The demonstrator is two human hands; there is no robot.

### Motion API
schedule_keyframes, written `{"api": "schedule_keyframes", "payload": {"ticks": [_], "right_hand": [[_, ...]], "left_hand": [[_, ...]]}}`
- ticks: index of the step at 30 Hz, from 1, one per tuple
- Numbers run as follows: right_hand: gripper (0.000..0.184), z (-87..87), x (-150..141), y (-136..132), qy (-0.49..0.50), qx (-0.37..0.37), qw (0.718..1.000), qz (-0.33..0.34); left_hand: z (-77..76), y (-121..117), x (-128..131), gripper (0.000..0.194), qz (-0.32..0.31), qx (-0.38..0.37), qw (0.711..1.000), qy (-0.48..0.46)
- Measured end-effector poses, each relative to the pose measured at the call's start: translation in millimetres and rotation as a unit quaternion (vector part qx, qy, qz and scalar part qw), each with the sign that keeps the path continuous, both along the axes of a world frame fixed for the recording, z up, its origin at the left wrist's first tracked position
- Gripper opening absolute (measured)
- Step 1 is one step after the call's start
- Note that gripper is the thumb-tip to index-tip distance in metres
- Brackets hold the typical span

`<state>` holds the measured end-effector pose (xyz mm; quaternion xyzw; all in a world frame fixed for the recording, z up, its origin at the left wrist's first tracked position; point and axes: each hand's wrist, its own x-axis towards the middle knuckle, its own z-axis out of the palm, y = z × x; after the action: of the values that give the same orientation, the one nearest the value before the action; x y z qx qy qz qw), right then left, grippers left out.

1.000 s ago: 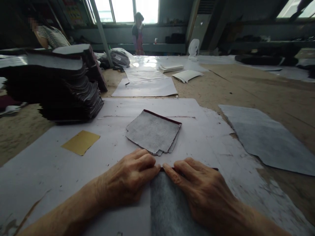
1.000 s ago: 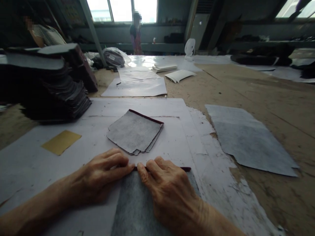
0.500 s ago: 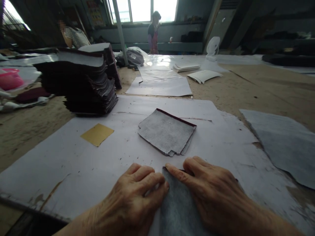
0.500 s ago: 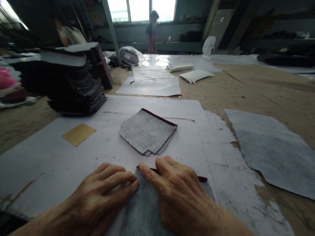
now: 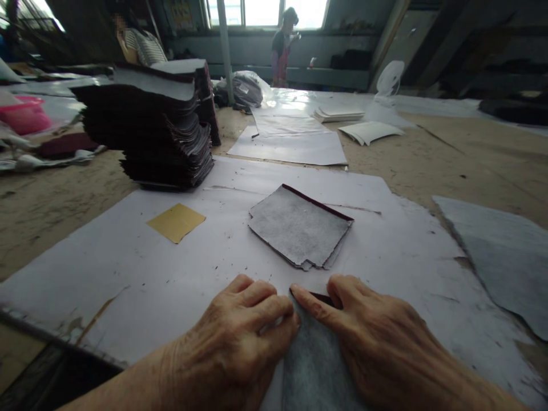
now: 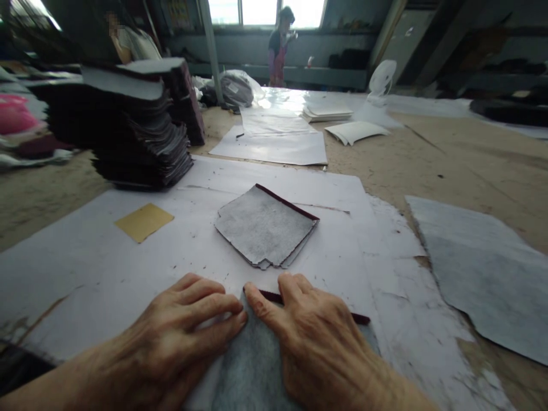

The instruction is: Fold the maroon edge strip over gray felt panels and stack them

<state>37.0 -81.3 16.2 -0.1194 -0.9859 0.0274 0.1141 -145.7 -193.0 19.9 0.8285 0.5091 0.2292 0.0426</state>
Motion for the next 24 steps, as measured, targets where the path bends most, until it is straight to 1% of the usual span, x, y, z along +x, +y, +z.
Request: {"api": "schedule_keyframes", "payload": {"ticks": [4,6,7,8,10,12,14,15,18,19,21,23,24], "right_hand": [[0.063,2.4,-2,-1,-0.016,0.008,1.000,-0.013],[0.065,4.5,-2,0,-0.021,-0.012,1.000,-0.016],[0.064,5.5,-2,1,-0.014,-0.033,0.999,-0.017],[0.061,6.3,0,3,0.004,-0.061,0.998,-0.021],[0.046,6.7,5,7,0.066,-0.109,0.991,-0.037],[0.028,5.6,11,10,0.115,-0.111,0.985,-0.065],[0.013,4.1,16,12,0.110,-0.088,0.986,-0.092],[0.009,3.6,17,13,0.094,-0.084,0.987,-0.104],[0.009,4.9,17,12,0.049,-0.119,0.983,-0.133],[0.010,6.0,16,11,0.041,-0.134,0.980,-0.139],[0.011,8.3,14,10,0.041,-0.149,0.978,-0.143],[0.012,9.8,12,8,0.059,-0.143,0.978,-0.139],[0.012,10.1,12,7,0.072,-0.139,0.978,-0.135]], "left_hand": [[1.4,-1,0,0.024,0.006,-0.018,1.000,-0.002],[0.6,-2,0,0.029,0.008,-0.020,1.000,-0.009],[0.3,-2,0,0.031,0.009,-0.020,1.000,-0.010],[0.3,-3,0,0.032,0.010,-0.020,1.000,-0.009],[0.7,-3,0,0.030,0.010,-0.021,1.000,0.000],[1.4,-3,1,0.027,0.010,-0.020,1.000,0.008],[1.0,-3,1,0.026,0.013,-0.017,1.000,0.003],[0.2,-4,0,0.028,0.012,-0.015,1.000,-0.005],[-4.1,-4,-2,0.036,0.011,0.013,0.998,-0.066],[-5.5,-4,-4,0.039,0.021,0.024,0.995,-0.095],[-6.8,-3,-7,0.040,0.072,0.031,0.985,-0.153],[-6.0,0,-9,0.036,0.129,0.009,0.972,-0.195],[-5.0,2,-9,0.033,0.144,-0.007,0.967,-0.212]]}}
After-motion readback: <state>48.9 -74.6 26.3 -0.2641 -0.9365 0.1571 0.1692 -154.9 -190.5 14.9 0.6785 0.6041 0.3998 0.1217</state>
